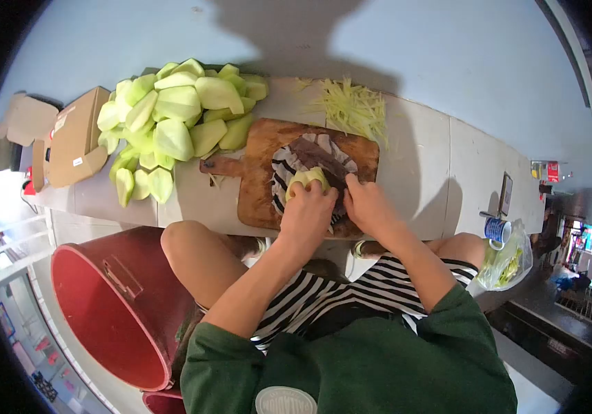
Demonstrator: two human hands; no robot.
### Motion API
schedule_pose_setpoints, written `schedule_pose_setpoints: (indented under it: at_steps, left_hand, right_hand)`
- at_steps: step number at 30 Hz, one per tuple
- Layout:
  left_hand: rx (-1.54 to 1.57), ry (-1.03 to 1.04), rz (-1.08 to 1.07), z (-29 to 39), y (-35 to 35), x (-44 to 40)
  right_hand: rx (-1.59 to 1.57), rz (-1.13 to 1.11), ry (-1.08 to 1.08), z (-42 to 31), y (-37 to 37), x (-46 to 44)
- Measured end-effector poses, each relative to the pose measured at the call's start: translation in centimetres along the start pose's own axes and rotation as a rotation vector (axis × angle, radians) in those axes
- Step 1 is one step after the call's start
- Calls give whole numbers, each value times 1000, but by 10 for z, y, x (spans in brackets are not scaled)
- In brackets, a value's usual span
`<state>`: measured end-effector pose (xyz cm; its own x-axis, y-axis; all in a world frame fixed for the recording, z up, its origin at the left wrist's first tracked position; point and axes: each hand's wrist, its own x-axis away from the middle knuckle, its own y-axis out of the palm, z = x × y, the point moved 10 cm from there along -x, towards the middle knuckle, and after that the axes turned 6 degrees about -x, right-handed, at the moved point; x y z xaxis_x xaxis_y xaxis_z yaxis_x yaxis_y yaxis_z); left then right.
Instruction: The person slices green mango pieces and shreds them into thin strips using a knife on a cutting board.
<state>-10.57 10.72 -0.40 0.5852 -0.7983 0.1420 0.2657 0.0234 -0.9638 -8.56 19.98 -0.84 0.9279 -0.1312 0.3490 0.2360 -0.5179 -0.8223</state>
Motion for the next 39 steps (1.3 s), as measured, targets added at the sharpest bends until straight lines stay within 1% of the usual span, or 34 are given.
schedule_pose_setpoints:
  at_steps: [4,6,8,9,11,14,18,20,24,27,28,30,31,33,34,35,36,38,39]
  left_hand:
    - [-42,9,-20,0,-5,0]
    - [-47,0,-25,-1,-1,1]
    - [-11,-36,56,-3,-2,0]
    - [-4,-43,55,-4,0,0]
    - [-68,-24,44,-2,4,-2]
    - [-83,-27,6,-2,-1,-1]
    - [-84,-37,54,-2,2,0]
    - [-92,-36,78,-1,3,-1]
    - [-54,-46,46,-4,0,-3]
    - [-85,-24,44,-1,0,0]
    - [-54,-28,29,-2,-4,1]
    - [-29,-12,21,-2,-6,0]
    - [-21,-34,34,-4,-6,-2]
    - [-4,-16,21,1,4,4]
    - [-48,-7,22,0,8,1]
    - [-89,5,19,0,11,1]
    - [-37,-4,58,-2,7,1]
    - [-35,32,88,0,-7,4]
    - [-30,41,113,0,-13,3]
  right_hand:
    - [19,33,-85,-5,7,-2]
    - [-9,24,-49,1,12,-7]
    - [-5,12,-24,2,11,-11]
    - [-6,12,6,2,7,-13]
    - [10,-5,1,-4,5,-14]
    - [48,-30,1,-4,5,-16]
    - [58,-36,-17,-18,-4,-13]
    - [82,-53,-17,-11,3,-14]
    - [169,-65,-10,-19,-4,-9]
    - [128,-54,-54,-26,-9,-5]
    - [127,-47,-53,-21,-6,-5]
    - [240,-150,-5,-9,7,-5]
    - [244,-137,-3,-12,-1,-8]
    - [179,-90,-103,-37,-14,6]
    - [211,-96,-115,-39,-14,6]
    - [209,-85,-95,-32,-12,7]
    - [211,-128,-92,-22,-1,5]
    - [214,-189,-63,-7,9,2]
    - [214,-168,-54,-9,2,0]
